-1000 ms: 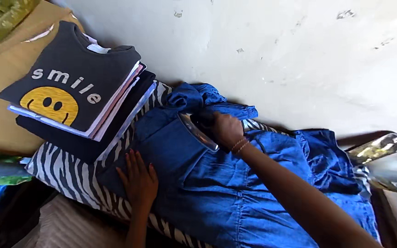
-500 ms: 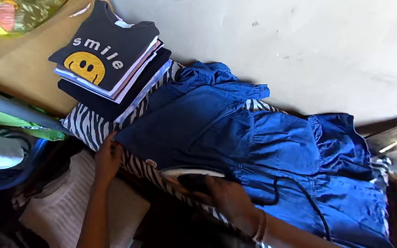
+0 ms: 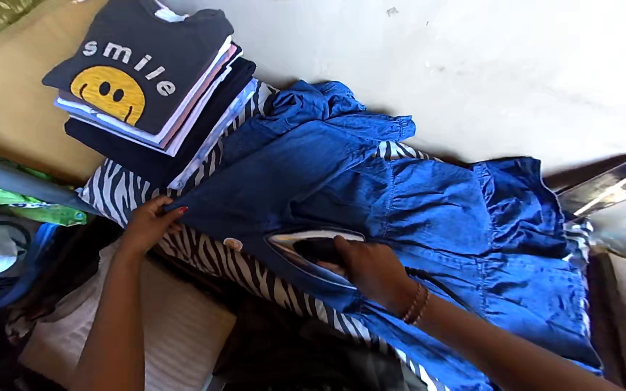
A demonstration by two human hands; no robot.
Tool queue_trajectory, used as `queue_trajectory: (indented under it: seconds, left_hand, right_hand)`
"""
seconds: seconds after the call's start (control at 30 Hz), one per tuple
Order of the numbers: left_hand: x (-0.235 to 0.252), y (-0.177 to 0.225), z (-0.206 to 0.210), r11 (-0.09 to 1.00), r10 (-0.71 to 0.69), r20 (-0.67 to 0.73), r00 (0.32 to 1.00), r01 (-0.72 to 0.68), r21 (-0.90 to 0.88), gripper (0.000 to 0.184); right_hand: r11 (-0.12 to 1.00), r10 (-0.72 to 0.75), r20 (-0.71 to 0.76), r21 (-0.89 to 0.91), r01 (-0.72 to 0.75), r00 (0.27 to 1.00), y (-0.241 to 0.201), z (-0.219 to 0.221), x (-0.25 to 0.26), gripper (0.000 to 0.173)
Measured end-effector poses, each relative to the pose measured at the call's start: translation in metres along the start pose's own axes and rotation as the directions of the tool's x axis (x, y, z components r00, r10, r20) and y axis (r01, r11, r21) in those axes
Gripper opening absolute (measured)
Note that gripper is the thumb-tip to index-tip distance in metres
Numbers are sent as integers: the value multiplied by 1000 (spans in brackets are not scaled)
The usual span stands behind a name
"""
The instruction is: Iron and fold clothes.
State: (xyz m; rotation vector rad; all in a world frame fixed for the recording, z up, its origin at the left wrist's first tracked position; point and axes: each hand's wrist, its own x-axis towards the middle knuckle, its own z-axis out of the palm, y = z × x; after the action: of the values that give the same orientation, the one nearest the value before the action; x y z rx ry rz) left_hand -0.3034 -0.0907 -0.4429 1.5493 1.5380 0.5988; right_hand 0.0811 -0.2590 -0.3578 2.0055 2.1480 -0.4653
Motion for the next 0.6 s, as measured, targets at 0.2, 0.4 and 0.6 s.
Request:
queue_trajectory:
  seconds: [0.2, 0.4, 0.6]
  left_hand:
    - [5, -8, 11, 998, -13, -96, 995, 18, 52, 25]
    - [5, -3, 14, 997, -42, -114, 993, 49, 60, 26]
    - [5, 1, 14, 996, -89, -104, 991, 91, 17, 25]
  right_hand:
    - [947, 319, 12, 31, -319, 948, 53, -10, -23, 64]
    - [956, 283, 132, 36, -290, 950, 36, -21, 1, 65]
    - [993, 115, 263, 7, -121, 958, 38, -23, -40, 69]
